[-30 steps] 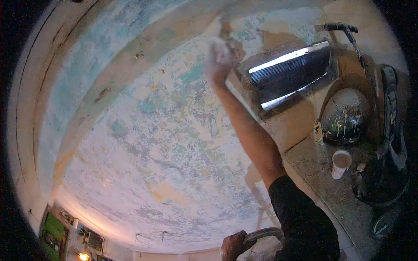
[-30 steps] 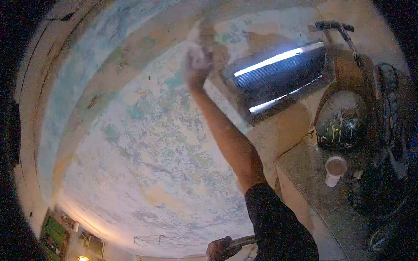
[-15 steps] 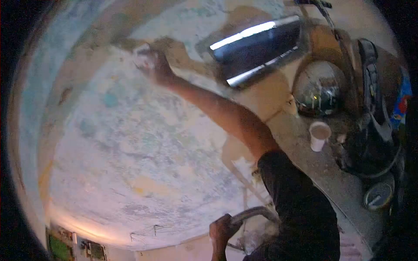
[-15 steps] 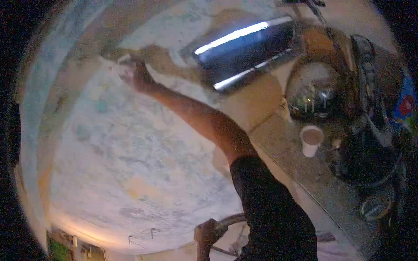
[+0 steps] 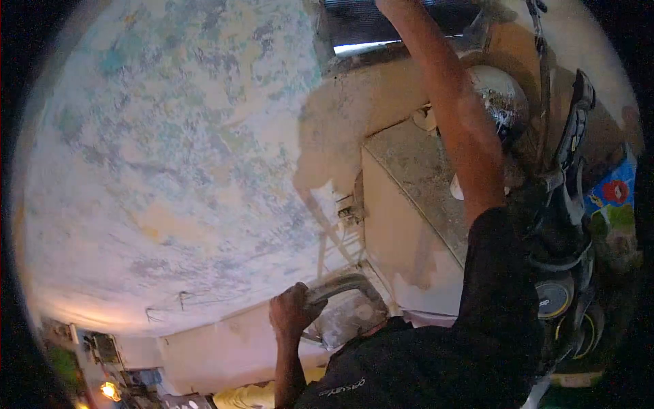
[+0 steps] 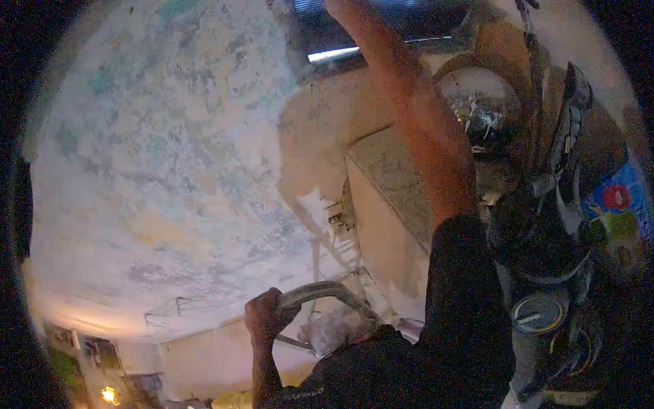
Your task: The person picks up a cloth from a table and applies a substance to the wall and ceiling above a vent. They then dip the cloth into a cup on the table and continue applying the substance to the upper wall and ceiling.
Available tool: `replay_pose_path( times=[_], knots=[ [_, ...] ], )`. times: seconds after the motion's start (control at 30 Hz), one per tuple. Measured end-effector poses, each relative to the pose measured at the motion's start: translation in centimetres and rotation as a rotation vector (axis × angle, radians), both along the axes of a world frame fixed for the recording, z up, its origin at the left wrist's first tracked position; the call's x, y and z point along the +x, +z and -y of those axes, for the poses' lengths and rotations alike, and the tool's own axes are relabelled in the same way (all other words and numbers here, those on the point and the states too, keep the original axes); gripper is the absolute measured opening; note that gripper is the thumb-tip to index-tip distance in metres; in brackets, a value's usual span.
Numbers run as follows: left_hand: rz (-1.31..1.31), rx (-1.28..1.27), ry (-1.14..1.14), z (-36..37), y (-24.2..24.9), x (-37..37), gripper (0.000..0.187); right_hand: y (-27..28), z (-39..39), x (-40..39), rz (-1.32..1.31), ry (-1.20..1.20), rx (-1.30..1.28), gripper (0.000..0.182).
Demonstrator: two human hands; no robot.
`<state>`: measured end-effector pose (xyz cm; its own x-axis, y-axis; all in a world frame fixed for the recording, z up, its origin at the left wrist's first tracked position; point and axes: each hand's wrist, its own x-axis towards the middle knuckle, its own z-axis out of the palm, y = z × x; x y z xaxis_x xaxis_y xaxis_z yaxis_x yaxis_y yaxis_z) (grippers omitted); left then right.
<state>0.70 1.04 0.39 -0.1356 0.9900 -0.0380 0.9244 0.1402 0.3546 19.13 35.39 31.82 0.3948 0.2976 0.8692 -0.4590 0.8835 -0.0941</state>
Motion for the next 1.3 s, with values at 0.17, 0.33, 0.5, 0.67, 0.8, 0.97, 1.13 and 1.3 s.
replay_pose_path(
  times=[0.17, 0.33, 0.5, 0.67, 0.8, 0.97, 1.13, 1.3],
  knots=[
    [-0.011, 0.084, -0.012, 0.1, -0.4, -0.3, 0.038, -10.1, 5.7, 2.3, 0.416, -0.044, -0.551, 0.030],
    [0.054, 0.044, 0.008, 0.5, -0.1, -0.5, 0.038, -22.2, 8.8, 2.5, 0.635, 0.168, -0.876, 0.025],
    [0.052, 0.022, 0.018, 0.6, -1.0, -0.7, 0.041, -30.7, 13.3, 2.8, 0.695, 0.327, -1.139, 0.023],
    [0.096, 0.057, -0.002, 0.6, -0.1, -1.2, 0.041, -40.0, 14.2, 4.9, 0.883, 0.334, -1.288, 0.017],
    [0.079, 0.028, -0.070, 0.8, 0.0, -1.3, 0.036, -43.9, 16.1, 5.6, 0.931, 0.177, -1.290, 0.017],
    [0.083, 0.025, -0.081, 0.6, -0.9, -1.5, 0.035, -36.6, 16.5, 7.9, 0.966, -0.159, -1.221, 0.018],
    [0.115, 0.093, -0.110, 0.5, -0.8, -1.5, 0.034, -27.9, 16.7, 14.8, 0.586, -0.578, -1.101, 0.019],
    [0.107, 0.111, -0.118, 0.4, -1.0, -1.6, 0.034, -24.1, 17.4, 19.2, 0.637, -0.771, -0.826, 0.020]
  ],
)
